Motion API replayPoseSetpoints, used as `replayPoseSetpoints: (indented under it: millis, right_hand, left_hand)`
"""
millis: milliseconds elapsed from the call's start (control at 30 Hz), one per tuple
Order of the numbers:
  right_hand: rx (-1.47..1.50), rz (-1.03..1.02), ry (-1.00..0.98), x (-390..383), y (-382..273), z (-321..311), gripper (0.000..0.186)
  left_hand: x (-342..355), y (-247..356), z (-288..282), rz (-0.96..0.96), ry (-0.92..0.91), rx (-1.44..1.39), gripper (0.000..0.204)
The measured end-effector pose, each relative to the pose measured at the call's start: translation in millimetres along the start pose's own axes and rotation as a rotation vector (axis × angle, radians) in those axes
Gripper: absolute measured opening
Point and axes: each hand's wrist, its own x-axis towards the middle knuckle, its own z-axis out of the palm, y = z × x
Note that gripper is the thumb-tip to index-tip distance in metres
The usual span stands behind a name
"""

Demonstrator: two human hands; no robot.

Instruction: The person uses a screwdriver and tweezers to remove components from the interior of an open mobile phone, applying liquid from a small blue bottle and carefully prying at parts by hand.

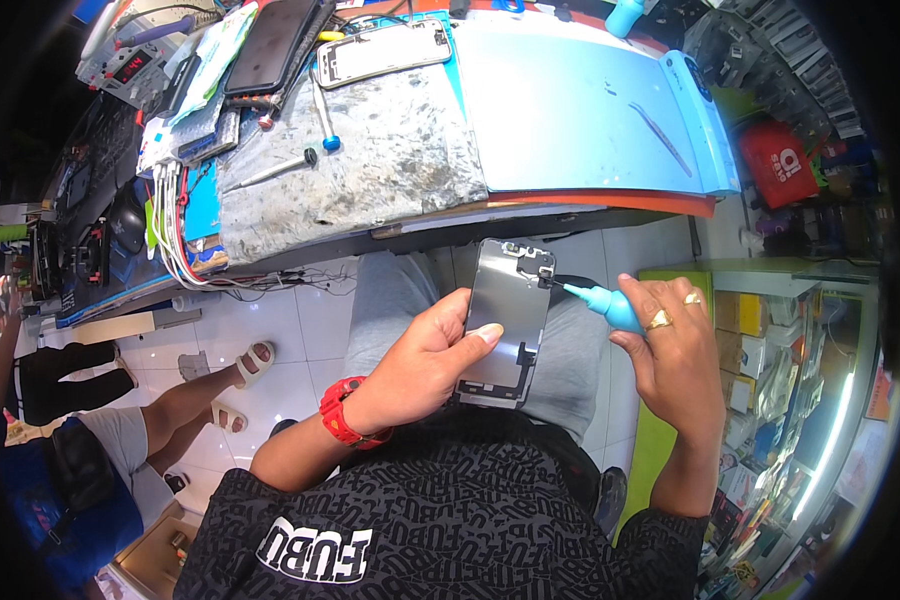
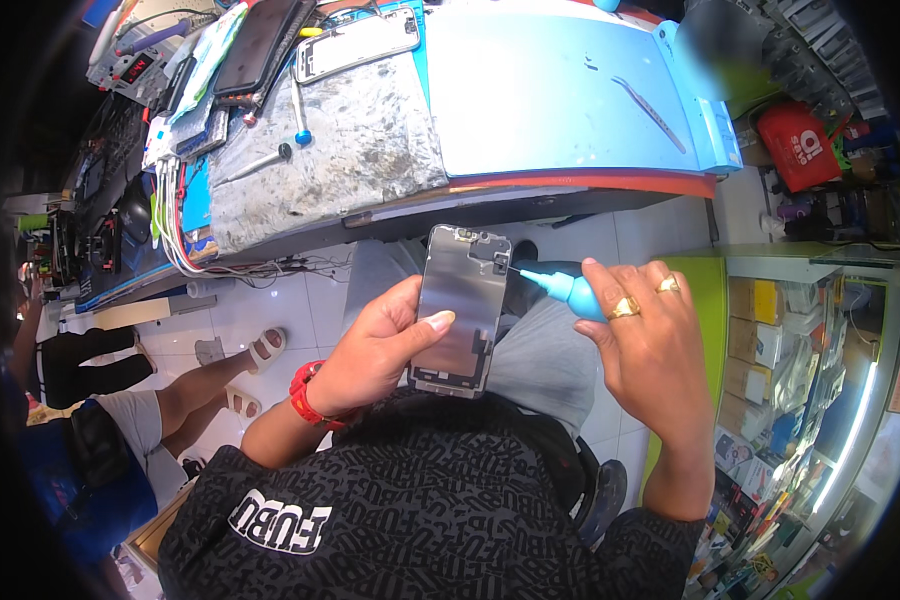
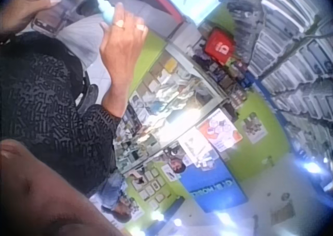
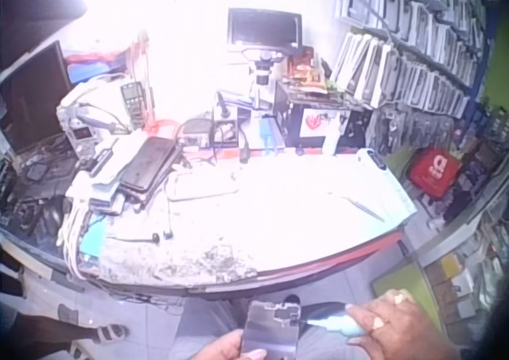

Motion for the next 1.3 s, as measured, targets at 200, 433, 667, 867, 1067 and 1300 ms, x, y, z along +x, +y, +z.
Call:
replayPoseSetpoints:
  millis: [200, 433, 667, 867, 1067, 1300]
  right_hand:
    - [-0.012, -0.013, 0.013, 1, 1, 0, 0.047]
    - [-0.018, -0.024, 0.014, 2, 1, -1, 0.047]
    - [-0.003, -0.040, 0.019, 4, 0, 1, 0.047]
    - [0.054, -0.008, -0.003, 3, 2, 0, 0.049]
    - [0.434, 0.069, 0.062, 2, 30, 8, 0.049]
    - [0.705, 0.334, 0.611, 72, 103, 32, 0.047]
  left_hand:
    - [0, -4, -3, -0.009, 0.008, 0.027, 0.035]
    - [-1, 0, -1, 0.006, -0.012, -0.027, 0.033]
    - [-1, 1, -2, 0.007, -0.015, -0.037, 0.034]
    - [0, -6, -8, -0.016, 0.022, 0.051, 0.038]
    - [0, -5, -11, 0.055, 0.034, -0.147, 0.038]
    - [-12, -15, -25, 0.136, 0.180, 0.061, 0.025]
